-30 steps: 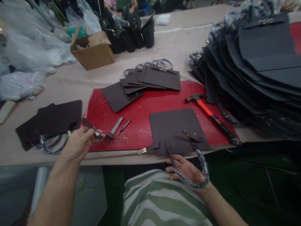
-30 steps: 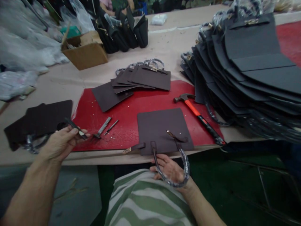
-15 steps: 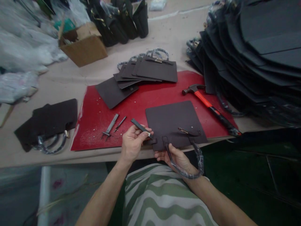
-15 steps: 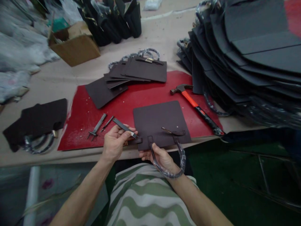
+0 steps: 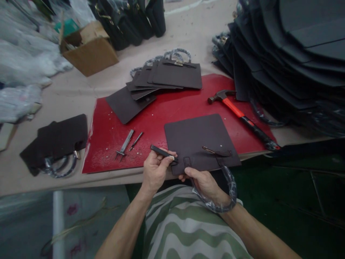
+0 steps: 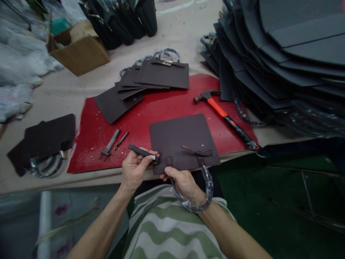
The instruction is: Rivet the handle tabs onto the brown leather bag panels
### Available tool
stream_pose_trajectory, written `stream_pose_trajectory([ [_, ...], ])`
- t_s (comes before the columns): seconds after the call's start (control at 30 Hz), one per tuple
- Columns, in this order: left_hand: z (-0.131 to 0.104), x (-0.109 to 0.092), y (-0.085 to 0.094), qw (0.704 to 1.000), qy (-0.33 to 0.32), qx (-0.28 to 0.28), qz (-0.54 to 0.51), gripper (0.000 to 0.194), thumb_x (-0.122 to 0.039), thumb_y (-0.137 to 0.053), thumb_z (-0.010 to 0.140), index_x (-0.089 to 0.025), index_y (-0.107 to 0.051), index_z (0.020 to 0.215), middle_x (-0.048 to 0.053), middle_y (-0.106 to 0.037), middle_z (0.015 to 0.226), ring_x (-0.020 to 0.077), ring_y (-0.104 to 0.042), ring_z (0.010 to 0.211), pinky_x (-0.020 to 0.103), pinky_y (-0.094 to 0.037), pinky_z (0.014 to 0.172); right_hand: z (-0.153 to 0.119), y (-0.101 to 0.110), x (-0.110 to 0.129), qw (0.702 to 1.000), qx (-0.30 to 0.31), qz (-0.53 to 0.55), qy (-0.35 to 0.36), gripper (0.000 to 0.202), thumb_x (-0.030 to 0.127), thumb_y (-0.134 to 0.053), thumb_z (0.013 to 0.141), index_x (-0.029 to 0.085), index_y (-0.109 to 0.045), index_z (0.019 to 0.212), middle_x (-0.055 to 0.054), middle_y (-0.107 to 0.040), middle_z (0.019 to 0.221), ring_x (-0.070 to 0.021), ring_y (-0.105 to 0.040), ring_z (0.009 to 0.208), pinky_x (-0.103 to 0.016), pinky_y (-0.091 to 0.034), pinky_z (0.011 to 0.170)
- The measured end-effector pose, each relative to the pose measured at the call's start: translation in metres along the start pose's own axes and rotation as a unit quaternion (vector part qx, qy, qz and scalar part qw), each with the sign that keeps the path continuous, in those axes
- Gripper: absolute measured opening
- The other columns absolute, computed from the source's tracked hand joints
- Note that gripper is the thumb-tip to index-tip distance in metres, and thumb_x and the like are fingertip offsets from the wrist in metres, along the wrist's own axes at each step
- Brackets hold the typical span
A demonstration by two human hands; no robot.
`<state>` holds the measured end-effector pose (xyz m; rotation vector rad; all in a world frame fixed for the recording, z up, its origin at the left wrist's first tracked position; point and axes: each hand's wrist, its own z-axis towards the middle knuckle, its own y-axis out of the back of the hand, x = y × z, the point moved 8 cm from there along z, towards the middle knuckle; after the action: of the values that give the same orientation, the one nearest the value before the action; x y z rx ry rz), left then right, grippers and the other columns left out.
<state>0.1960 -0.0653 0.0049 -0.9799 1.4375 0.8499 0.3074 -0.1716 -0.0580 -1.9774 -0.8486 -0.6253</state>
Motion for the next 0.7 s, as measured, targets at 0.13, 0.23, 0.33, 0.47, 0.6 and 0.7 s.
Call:
stream_pose_trajectory([
  [0.13, -0.003, -0.002, 0.000, 1.000, -0.006, -0.007, -0.024, 0.021, -0.030, -0.070, 0.087, -0.015, -0.060, 0.099, 0.007, -0.075, 0.094, 0.0191, -0.073, 0.088, 0.031, -0.060, 0.083, -0.001, -0.003, 0.003, 1.000, -0.009, 0.008, 0.020, 0.024, 0.040, -0.077, 0.071, 0.017, -0.075, 0.071, -0.007, -0.070, 0.077, -0.0226, -0.059, 0.076, -0.036, -0.048, 0.080],
  [0.23, -0.004, -0.007, 0.000, 0.999, -0.007, -0.015, -0.043, 0.020, -0.030, -0.069, 0.088, -0.016, -0.060, 0.098, 0.007, -0.075, 0.093, 0.0185, -0.074, 0.087, 0.030, -0.060, 0.081, -0.002, -0.006, 0.010, 0.999, -0.008, 0.026, 0.023, 0.021, 0.038, -0.080, 0.067, 0.019, -0.075, 0.073, -0.007, -0.070, 0.082, -0.0236, -0.059, 0.081, -0.036, -0.049, 0.080],
  [0.33, -0.004, -0.015, -0.001, 0.999, -0.010, -0.013, -0.051, 0.018, -0.028, -0.069, 0.088, -0.016, -0.059, 0.097, 0.006, -0.076, 0.093, 0.0177, -0.074, 0.086, 0.028, -0.060, 0.081, -0.002, -0.008, 0.009, 1.000, -0.002, 0.024, -0.012, 0.023, 0.041, -0.081, 0.066, 0.019, -0.074, 0.067, -0.006, -0.069, 0.079, -0.0225, -0.058, 0.078, -0.034, -0.050, 0.078],
  [0.47, -0.005, -0.021, -0.002, 0.999, -0.011, -0.011, -0.049, 0.016, -0.028, -0.069, 0.089, -0.016, -0.060, 0.096, 0.005, -0.075, 0.092, 0.0169, -0.073, 0.086, 0.028, -0.060, 0.080, 0.000, -0.006, 0.004, 0.998, -0.001, 0.052, -0.030, 0.025, 0.040, -0.082, 0.063, 0.017, -0.076, 0.071, -0.006, -0.068, 0.075, -0.0208, -0.058, 0.073, -0.032, -0.050, 0.074],
  [0.6, -0.007, -0.020, -0.001, 0.999, -0.010, -0.015, -0.041, 0.019, -0.030, -0.069, 0.088, -0.016, -0.060, 0.096, 0.006, -0.075, 0.093, 0.0181, -0.073, 0.087, 0.029, -0.060, 0.081, 0.002, -0.007, 0.002, 0.997, 0.007, 0.064, -0.033, 0.024, 0.037, -0.080, 0.063, 0.016, -0.076, 0.075, -0.007, -0.069, 0.078, -0.0210, -0.059, 0.074, -0.032, -0.050, 0.073],
  [0.7, -0.008, -0.017, 0.000, 0.999, -0.010, -0.020, -0.031, 0.021, -0.032, -0.069, 0.088, -0.016, -0.060, 0.097, 0.007, -0.075, 0.093, 0.0185, -0.073, 0.086, 0.029, -0.059, 0.081, 0.000, -0.008, 0.004, 0.998, -0.003, 0.058, -0.022, 0.024, 0.037, -0.081, 0.062, 0.017, -0.075, 0.074, -0.006, -0.069, 0.079, -0.0207, -0.059, 0.074, -0.031, -0.050, 0.072],
])
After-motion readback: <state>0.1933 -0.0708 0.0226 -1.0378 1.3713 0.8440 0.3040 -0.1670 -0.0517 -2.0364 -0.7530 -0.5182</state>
